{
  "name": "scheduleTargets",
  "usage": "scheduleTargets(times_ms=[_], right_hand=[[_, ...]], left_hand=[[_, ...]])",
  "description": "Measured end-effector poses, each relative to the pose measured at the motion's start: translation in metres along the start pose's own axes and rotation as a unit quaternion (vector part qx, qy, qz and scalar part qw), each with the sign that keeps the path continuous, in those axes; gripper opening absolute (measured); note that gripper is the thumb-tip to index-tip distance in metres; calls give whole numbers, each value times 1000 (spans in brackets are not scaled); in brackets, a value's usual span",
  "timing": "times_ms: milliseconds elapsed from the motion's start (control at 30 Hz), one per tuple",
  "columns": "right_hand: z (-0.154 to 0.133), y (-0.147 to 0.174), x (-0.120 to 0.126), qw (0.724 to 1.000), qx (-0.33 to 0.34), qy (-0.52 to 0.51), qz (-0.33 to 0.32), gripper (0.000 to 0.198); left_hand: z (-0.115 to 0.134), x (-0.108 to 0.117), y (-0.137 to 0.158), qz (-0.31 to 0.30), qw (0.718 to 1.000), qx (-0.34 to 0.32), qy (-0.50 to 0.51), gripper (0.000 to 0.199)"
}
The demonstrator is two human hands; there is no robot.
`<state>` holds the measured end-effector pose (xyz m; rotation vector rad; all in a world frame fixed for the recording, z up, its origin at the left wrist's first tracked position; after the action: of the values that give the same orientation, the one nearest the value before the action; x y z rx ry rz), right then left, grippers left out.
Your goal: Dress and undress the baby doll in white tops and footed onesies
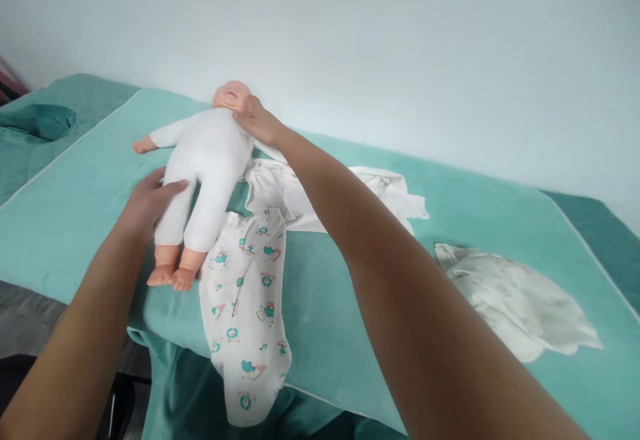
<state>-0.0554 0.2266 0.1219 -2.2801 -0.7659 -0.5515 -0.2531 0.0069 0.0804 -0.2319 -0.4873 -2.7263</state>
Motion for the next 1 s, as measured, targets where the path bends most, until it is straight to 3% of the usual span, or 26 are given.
scheduleTargets(times_ms=[67,133,200,233,300,367,433,500,600,667,767,867,933,1000], right_hand=[[14,13,7,997,-44,62,16,70],[29,47,37,977,-118,168,59,59],[40,98,74,934,-215,275,77,56],[44,125,87,911,-262,315,46,57],[44,176,102,870,-327,365,-55,57],[27,214,103,850,-333,387,-132,54],[-5,237,86,852,-285,392,-200,45],[-46,250,60,869,-227,374,-230,31],[-119,267,22,895,-149,343,-244,21],[-177,277,1,904,-53,331,-263,20],[-242,304,-6,896,-8,337,-290,21],[-264,336,19,903,-91,330,-260,21],[-257,362,38,907,-186,303,-226,27],[-246,387,41,922,-247,229,-193,40]], left_hand=[[9,22,21,142,980,-89,-108,56],[26,10,65,201,926,-234,-220,48],[29,-40,116,103,852,-384,-340,46],[22,-68,138,40,808,-437,-394,48],[5,-104,158,7,748,-451,-487,54],[-6,-124,154,25,736,-413,-535,54],[-11,-139,146,20,733,-389,-558,54],[-5,-153,151,2,719,-413,-559,57],[19,-170,185,-6,696,-495,-521,63],[36,-175,209,0,699,-524,-487,64],[51,-182,230,-29,723,-521,-453,49],[58,-180,236,-55,771,-488,-405,22],[68,-170,240,-17,820,-462,-336,10],[82,-151,253,51,873,-434,-218,15]])
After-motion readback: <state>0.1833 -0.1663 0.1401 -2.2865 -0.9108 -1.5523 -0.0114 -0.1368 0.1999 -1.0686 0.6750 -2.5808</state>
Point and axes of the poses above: each hand's wrist, its own y-axis away from the middle knuckle, its own x-axis out of the back of the hand, z = x × y, the point moved 9 cm from there along -y, towards the middle knuckle, and after that the axes turned 15 degrees about x, right-handed, at the moved point
